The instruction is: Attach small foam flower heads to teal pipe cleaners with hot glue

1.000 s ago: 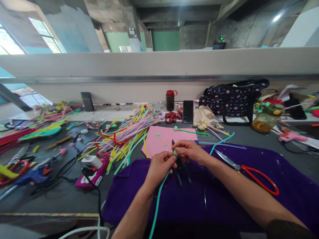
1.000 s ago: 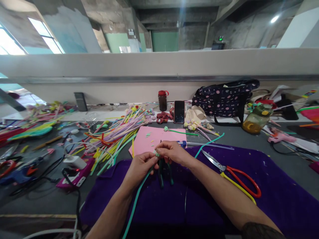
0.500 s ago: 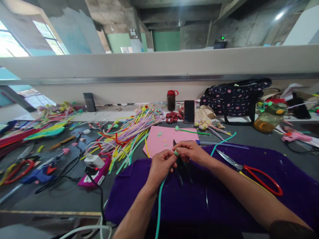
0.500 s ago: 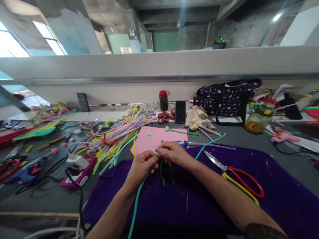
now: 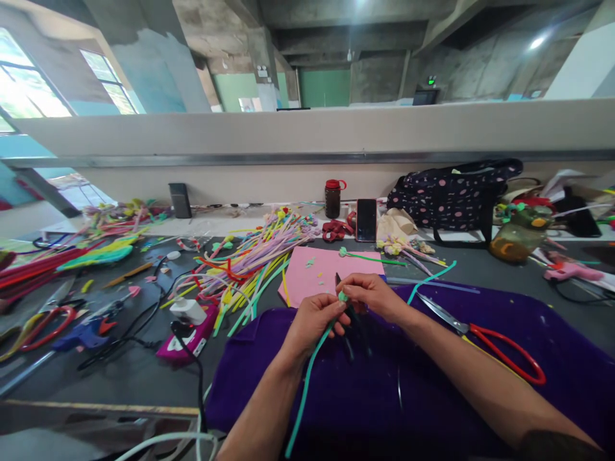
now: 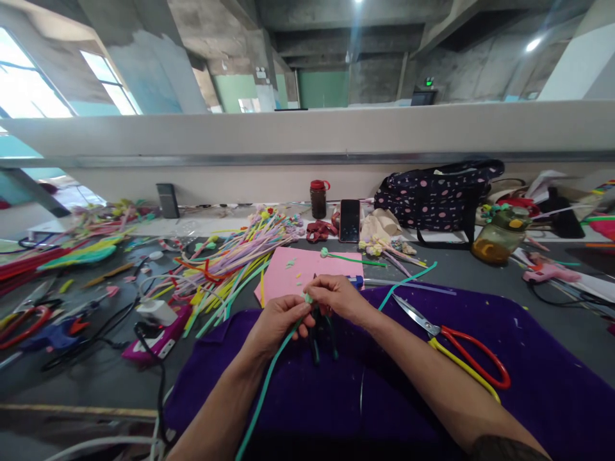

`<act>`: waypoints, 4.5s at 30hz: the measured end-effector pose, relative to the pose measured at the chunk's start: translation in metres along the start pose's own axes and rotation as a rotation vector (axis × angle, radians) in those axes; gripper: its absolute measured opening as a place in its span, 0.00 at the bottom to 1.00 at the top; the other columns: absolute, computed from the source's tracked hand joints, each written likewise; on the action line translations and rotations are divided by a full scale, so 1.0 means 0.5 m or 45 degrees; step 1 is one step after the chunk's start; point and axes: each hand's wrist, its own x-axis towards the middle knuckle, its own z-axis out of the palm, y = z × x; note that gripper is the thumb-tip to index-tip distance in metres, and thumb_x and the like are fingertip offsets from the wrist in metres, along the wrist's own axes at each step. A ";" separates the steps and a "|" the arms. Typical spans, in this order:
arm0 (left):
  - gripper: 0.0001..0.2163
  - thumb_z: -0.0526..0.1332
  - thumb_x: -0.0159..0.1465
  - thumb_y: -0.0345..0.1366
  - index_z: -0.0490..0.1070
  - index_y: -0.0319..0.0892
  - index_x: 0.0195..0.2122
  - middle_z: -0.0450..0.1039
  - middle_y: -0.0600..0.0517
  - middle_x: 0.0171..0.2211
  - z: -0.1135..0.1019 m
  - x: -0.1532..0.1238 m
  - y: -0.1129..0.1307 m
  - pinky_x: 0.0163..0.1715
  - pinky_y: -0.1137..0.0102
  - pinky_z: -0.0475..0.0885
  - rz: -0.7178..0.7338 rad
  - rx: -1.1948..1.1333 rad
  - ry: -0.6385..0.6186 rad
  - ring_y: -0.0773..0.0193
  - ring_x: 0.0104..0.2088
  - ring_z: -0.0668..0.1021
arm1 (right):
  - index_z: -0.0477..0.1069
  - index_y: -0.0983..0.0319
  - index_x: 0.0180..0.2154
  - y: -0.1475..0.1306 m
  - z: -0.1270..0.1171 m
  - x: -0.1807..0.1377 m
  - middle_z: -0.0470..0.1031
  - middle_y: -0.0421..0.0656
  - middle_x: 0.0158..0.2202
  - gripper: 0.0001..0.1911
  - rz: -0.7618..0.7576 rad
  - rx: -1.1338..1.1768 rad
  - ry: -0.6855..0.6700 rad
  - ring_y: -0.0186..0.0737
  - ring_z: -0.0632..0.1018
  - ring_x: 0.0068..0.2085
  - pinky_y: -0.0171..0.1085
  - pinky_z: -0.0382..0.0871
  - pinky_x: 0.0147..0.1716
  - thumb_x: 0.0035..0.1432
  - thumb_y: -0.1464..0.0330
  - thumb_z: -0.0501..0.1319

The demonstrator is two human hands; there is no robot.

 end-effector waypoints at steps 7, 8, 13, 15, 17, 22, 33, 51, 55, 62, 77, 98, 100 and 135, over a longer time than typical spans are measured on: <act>0.11 0.60 0.54 0.41 0.71 0.38 0.33 0.74 0.50 0.27 -0.001 -0.019 0.013 0.21 0.77 0.64 0.318 -0.047 0.244 0.68 0.25 0.74 | 0.69 0.65 0.35 -0.002 0.004 0.000 0.66 0.37 0.23 0.16 -0.013 0.119 0.059 0.27 0.66 0.18 0.27 0.58 0.15 0.54 0.58 0.54; 0.10 0.60 0.54 0.40 0.72 0.39 0.32 0.74 0.50 0.27 -0.001 -0.021 0.014 0.24 0.76 0.66 0.418 -0.003 0.296 0.67 0.27 0.74 | 0.69 0.65 0.34 -0.001 0.006 -0.001 0.66 0.37 0.22 0.15 -0.011 0.112 0.042 0.27 0.66 0.18 0.27 0.58 0.15 0.54 0.59 0.55; 0.05 0.60 0.55 0.35 0.75 0.41 0.30 0.72 0.50 0.32 -0.002 -0.026 0.015 0.38 0.70 0.66 0.850 0.164 0.406 0.63 0.36 0.73 | 0.71 0.65 0.33 0.007 0.031 -0.011 0.64 0.35 0.19 0.10 -0.068 0.063 -0.096 0.27 0.65 0.17 0.27 0.57 0.16 0.51 0.64 0.59; 0.05 0.60 0.54 0.34 0.75 0.42 0.30 0.72 0.49 0.34 0.000 -0.027 0.015 0.39 0.69 0.66 0.888 0.178 0.395 0.62 0.38 0.72 | 0.71 0.64 0.34 0.009 0.045 -0.017 0.63 0.35 0.18 0.10 -0.078 0.076 -0.139 0.27 0.65 0.17 0.27 0.57 0.16 0.51 0.65 0.59; 0.05 0.61 0.54 0.34 0.75 0.42 0.30 0.71 0.48 0.35 0.003 -0.029 0.017 0.39 0.68 0.66 0.881 0.168 0.379 0.61 0.38 0.72 | 0.70 0.64 0.33 0.011 0.058 -0.022 0.63 0.34 0.17 0.09 -0.070 0.097 -0.171 0.27 0.65 0.17 0.27 0.57 0.16 0.51 0.65 0.59; 0.05 0.62 0.52 0.34 0.75 0.40 0.28 0.71 0.49 0.32 0.005 -0.029 0.015 0.35 0.70 0.66 0.707 0.029 0.292 0.63 0.34 0.73 | 0.66 0.65 0.25 0.017 0.072 -0.025 0.63 0.35 0.15 0.12 -0.029 0.147 -0.192 0.27 0.65 0.16 0.27 0.56 0.14 0.53 0.62 0.56; 0.06 0.62 0.51 0.35 0.75 0.38 0.28 0.71 0.53 0.26 -0.005 -0.019 0.006 0.29 0.75 0.63 0.513 -0.105 0.259 0.68 0.28 0.71 | 0.64 0.65 0.21 0.020 0.062 -0.024 0.62 0.34 0.16 0.12 -0.021 -0.109 -0.197 0.26 0.63 0.16 0.27 0.54 0.15 0.52 0.64 0.57; 0.04 0.60 0.53 0.34 0.75 0.43 0.29 0.73 0.52 0.23 0.011 -0.039 0.010 0.25 0.74 0.64 0.987 0.732 0.570 0.67 0.24 0.72 | 0.70 0.61 0.40 -0.044 0.013 -0.035 0.66 0.40 0.31 0.15 -0.413 -0.254 -0.012 0.30 0.67 0.28 0.30 0.61 0.26 0.48 0.64 0.63; 0.04 0.61 0.52 0.34 0.76 0.45 0.27 0.73 0.51 0.23 0.015 -0.042 0.015 0.26 0.73 0.64 0.918 0.647 0.557 0.65 0.24 0.72 | 0.68 0.60 0.42 -0.039 0.015 -0.033 0.67 0.40 0.32 0.17 -0.364 -0.190 -0.009 0.32 0.68 0.30 0.31 0.63 0.28 0.48 0.65 0.63; 0.04 0.61 0.51 0.34 0.76 0.46 0.27 0.73 0.51 0.23 0.015 -0.042 0.013 0.28 0.71 0.64 0.849 0.550 0.545 0.64 0.25 0.72 | 0.70 0.62 0.35 -0.042 0.017 -0.030 0.67 0.40 0.30 0.12 -0.325 -0.169 -0.013 0.33 0.68 0.30 0.32 0.63 0.29 0.48 0.62 0.62; 0.08 0.66 0.46 0.36 0.72 0.37 0.24 0.70 0.55 0.18 -0.037 -0.023 0.033 0.16 0.79 0.58 0.303 -0.531 0.466 0.75 0.16 0.66 | 0.68 0.63 0.40 -0.015 0.000 -0.009 0.68 0.38 0.25 0.15 -0.071 -0.136 0.098 0.27 0.66 0.20 0.28 0.60 0.19 0.49 0.63 0.60; 0.11 0.66 0.46 0.40 0.71 0.36 0.22 0.67 0.57 0.16 -0.039 0.006 0.070 0.09 0.80 0.47 0.312 -0.441 0.441 0.82 0.11 0.56 | 0.72 0.62 0.33 0.029 0.051 0.116 0.72 0.49 0.35 0.08 -0.165 -1.753 -0.240 0.44 0.72 0.39 0.36 0.62 0.34 0.52 0.71 0.55; 0.11 0.66 0.45 0.40 0.70 0.36 0.22 0.68 0.56 0.17 -0.042 0.017 0.078 0.09 0.80 0.47 0.322 -0.414 0.398 0.82 0.11 0.56 | 0.71 0.63 0.32 0.032 0.045 0.119 0.73 0.48 0.34 0.07 -0.177 -1.705 -0.189 0.43 0.72 0.38 0.35 0.61 0.33 0.52 0.72 0.54; 0.12 0.64 0.49 0.41 0.69 0.36 0.24 0.69 0.54 0.19 -0.045 0.051 0.023 0.09 0.80 0.50 0.169 -0.337 0.198 0.80 0.11 0.61 | 0.67 0.64 0.33 -0.046 -0.005 0.085 0.69 0.37 0.23 0.08 -0.229 -0.313 -0.022 0.27 0.67 0.20 0.27 0.59 0.18 0.48 0.67 0.60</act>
